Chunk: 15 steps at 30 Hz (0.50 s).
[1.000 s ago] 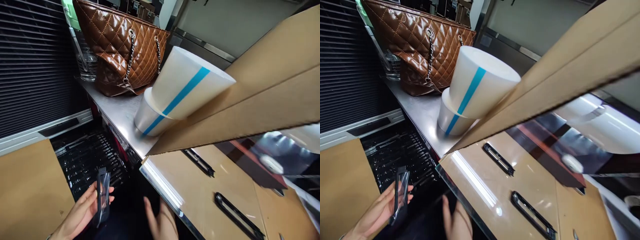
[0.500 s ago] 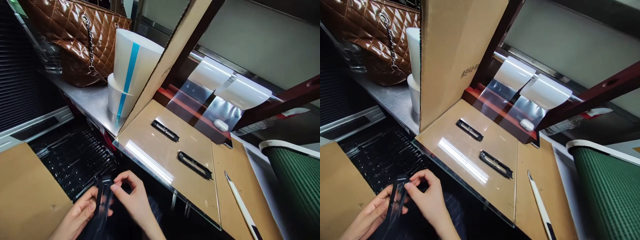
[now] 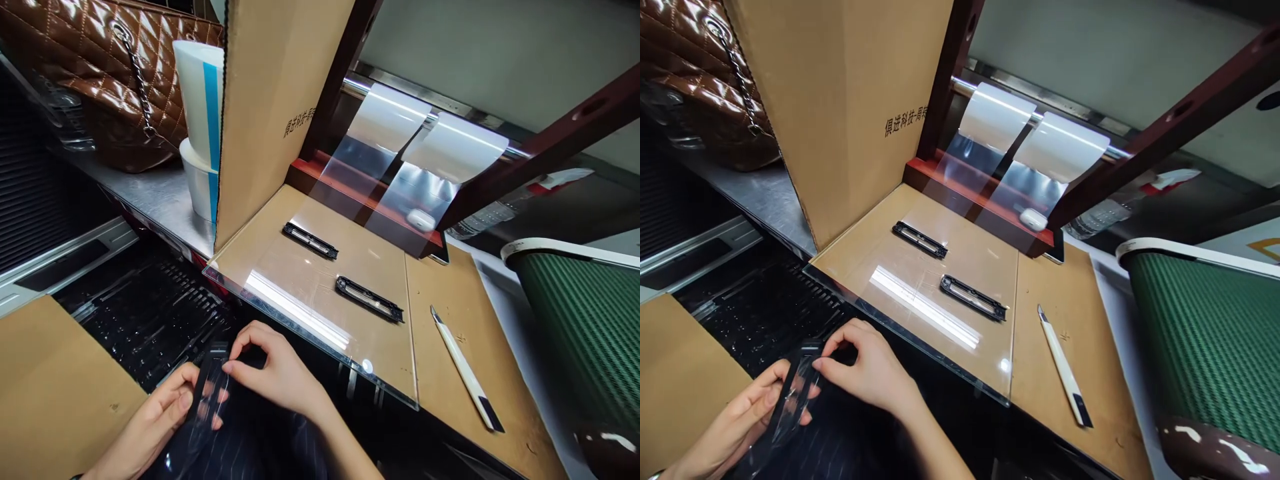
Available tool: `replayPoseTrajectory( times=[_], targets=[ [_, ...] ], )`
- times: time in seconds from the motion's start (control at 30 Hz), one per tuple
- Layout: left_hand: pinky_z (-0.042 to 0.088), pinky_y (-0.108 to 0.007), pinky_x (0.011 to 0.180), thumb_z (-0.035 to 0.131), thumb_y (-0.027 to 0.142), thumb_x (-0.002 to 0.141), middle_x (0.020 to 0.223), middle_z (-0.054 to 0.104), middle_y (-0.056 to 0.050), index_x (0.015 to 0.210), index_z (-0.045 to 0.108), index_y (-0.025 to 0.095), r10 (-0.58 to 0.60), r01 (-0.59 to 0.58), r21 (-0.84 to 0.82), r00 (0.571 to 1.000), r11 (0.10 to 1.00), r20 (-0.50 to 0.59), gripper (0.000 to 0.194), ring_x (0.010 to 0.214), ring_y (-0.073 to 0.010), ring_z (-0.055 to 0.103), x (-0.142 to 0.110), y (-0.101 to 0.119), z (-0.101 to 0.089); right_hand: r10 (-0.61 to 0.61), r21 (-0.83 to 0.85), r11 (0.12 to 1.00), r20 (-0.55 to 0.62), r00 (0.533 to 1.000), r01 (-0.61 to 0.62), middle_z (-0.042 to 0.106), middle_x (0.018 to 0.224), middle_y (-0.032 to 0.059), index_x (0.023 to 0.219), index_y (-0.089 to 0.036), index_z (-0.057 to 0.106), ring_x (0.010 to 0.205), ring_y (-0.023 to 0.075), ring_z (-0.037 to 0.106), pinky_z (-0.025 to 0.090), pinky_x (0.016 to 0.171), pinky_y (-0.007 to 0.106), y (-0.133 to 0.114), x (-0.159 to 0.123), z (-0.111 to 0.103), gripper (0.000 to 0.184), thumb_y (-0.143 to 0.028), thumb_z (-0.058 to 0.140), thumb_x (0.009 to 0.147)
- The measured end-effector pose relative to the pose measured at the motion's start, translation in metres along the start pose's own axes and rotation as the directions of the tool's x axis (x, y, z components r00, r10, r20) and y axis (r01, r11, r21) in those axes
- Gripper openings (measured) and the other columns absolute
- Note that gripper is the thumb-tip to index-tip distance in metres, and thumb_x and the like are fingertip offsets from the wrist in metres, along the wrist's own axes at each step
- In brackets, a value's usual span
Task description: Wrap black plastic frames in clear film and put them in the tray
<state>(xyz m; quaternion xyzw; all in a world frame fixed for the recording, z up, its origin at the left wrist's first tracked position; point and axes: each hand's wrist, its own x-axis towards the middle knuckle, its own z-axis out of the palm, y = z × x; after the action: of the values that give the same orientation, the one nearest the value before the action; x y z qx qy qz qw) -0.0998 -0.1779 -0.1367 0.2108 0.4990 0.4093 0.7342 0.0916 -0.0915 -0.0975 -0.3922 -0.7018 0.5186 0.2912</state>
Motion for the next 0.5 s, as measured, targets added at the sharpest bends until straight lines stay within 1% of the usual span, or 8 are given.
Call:
replayPoseTrajectory(
  times=[0.1, 0.2, 0.3, 0.4, 0.5],
  targets=[
    [0.048, -0.024, 0.061, 0.079, 0.059, 0.064, 0.086, 0.077, -0.003, 0.082, 0.069, 0.027, -0.007, 0.007, 0.001, 1.0, 1.0, 0.01, 0.039, 0.067, -0.0182, 0.069, -0.001, 0.0, 0.004, -0.065, -0.002, 0.998, -0.005, 0.998, 0.065, 0.062, 0.085, -0.0015, 0.077, -0.022, 0.063, 0.084, 0.0145, 0.058, 0.046, 0.082, 0.029, 0.002, -0.004, -0.002, 0.011, -0.02, 0.073, 0.08],
    [0.05, -0.025, 0.063, 0.078, 0.058, 0.066, 0.086, 0.077, -0.003, 0.085, 0.069, 0.027, -0.021, 0.022, -0.008, 1.0, 1.0, 0.008, 0.038, 0.067, -0.0174, 0.069, 0.0, -0.002, 0.004, -0.135, 0.011, 0.991, -0.033, 0.99, 0.136, 0.06, 0.087, -0.0009, 0.079, -0.022, 0.064, 0.086, 0.0145, 0.058, 0.046, 0.084, 0.029, 0.005, -0.007, -0.003, 0.01, -0.02, 0.073, 0.08],
    [0.051, -0.028, 0.067, 0.075, 0.056, 0.07, 0.093, 0.077, -0.002, 0.091, 0.069, 0.029, -0.068, 0.072, -0.037, 0.994, 0.997, 0.091, 0.035, 0.07, -0.0183, 0.069, 0.002, -0.007, -0.002, -0.186, 0.052, 0.98, -0.082, 0.979, 0.191, 0.057, 0.089, 0.0001, 0.081, -0.022, 0.065, 0.087, 0.0144, 0.058, 0.048, 0.084, 0.028, 0.006, -0.01, -0.004, 0.008, -0.023, 0.073, 0.081],
    [0.052, -0.029, 0.069, 0.071, 0.053, 0.077, 0.099, 0.076, -0.002, 0.095, 0.068, 0.029, -0.093, 0.101, -0.03, 0.975, 0.994, 0.2, 0.03, 0.074, -0.0191, 0.069, 0.005, -0.013, -0.011, -0.203, 0.084, 0.974, -0.097, 0.974, 0.211, 0.059, 0.101, 0.0025, 0.081, -0.022, 0.065, 0.098, 0.0152, 0.059, 0.046, 0.091, 0.029, 0.007, -0.012, -0.006, 0.008, -0.021, 0.073, 0.081],
    [0.051, -0.032, 0.076, 0.067, 0.053, 0.08, 0.098, 0.075, -0.004, 0.097, 0.067, 0.028, -0.086, 0.089, -0.003, 0.967, 0.996, 0.242, 0.031, 0.076, -0.0198, 0.069, 0.006, -0.015, -0.013, -0.195, 0.095, 0.974, -0.096, 0.976, 0.204, 0.062, 0.112, 0.0043, 0.082, -0.022, 0.064, 0.107, 0.0167, 0.06, 0.044, 0.097, 0.031, 0.006, -0.013, -0.006, 0.01, -0.018, 0.073, 0.081]
  ],
)
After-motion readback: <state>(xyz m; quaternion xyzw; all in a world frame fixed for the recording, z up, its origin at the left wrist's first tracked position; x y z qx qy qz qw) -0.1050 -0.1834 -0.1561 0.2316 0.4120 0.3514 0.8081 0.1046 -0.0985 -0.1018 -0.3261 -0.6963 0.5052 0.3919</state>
